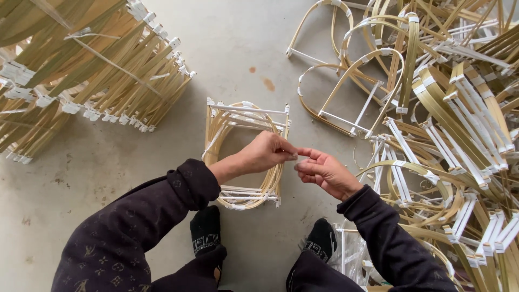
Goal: The recorder is assembling and tying together bamboo furniture frames using plastic ties and a cutting tool.
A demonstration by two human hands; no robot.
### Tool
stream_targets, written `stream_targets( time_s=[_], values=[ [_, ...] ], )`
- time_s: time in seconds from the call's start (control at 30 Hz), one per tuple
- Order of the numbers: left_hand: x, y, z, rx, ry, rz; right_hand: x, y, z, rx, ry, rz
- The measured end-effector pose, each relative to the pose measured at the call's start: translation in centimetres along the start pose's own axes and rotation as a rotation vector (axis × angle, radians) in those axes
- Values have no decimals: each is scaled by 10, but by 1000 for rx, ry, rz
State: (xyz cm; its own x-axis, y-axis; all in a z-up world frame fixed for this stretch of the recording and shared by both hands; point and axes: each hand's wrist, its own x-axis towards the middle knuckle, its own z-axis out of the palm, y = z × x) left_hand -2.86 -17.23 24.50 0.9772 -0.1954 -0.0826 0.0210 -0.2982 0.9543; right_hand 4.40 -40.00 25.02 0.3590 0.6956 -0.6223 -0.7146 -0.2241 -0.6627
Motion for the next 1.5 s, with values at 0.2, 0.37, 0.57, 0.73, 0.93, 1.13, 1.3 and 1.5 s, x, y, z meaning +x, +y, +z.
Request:
stream_targets(
  time_s=[0.2,0.37,0.57,0.73,0.93,1.13,1.3,1.5],
  values=[
    [-18,16,8,228,129,186,11,0,6,-276,-172,-19],
    [-24,15,13,299,119,243,42,29,-14,-421,-192,-228],
    [-42,21,18,306,229,395,31,46,7,-702,265,-305],
    [-51,14,23,214,278,266,15,38,17,128,48,-24],
    [-55,0,34,100,358,163,62,72,-2,225,141,-306],
    [-49,-31,46,-541,337,-165,79,71,27,-194,451,-628],
    [-51,-35,53,-850,337,-182,92,96,38,-424,483,-881],
    [-51,-65,45,-676,268,-185,86,91,48,-408,473,-811]
  ],
)
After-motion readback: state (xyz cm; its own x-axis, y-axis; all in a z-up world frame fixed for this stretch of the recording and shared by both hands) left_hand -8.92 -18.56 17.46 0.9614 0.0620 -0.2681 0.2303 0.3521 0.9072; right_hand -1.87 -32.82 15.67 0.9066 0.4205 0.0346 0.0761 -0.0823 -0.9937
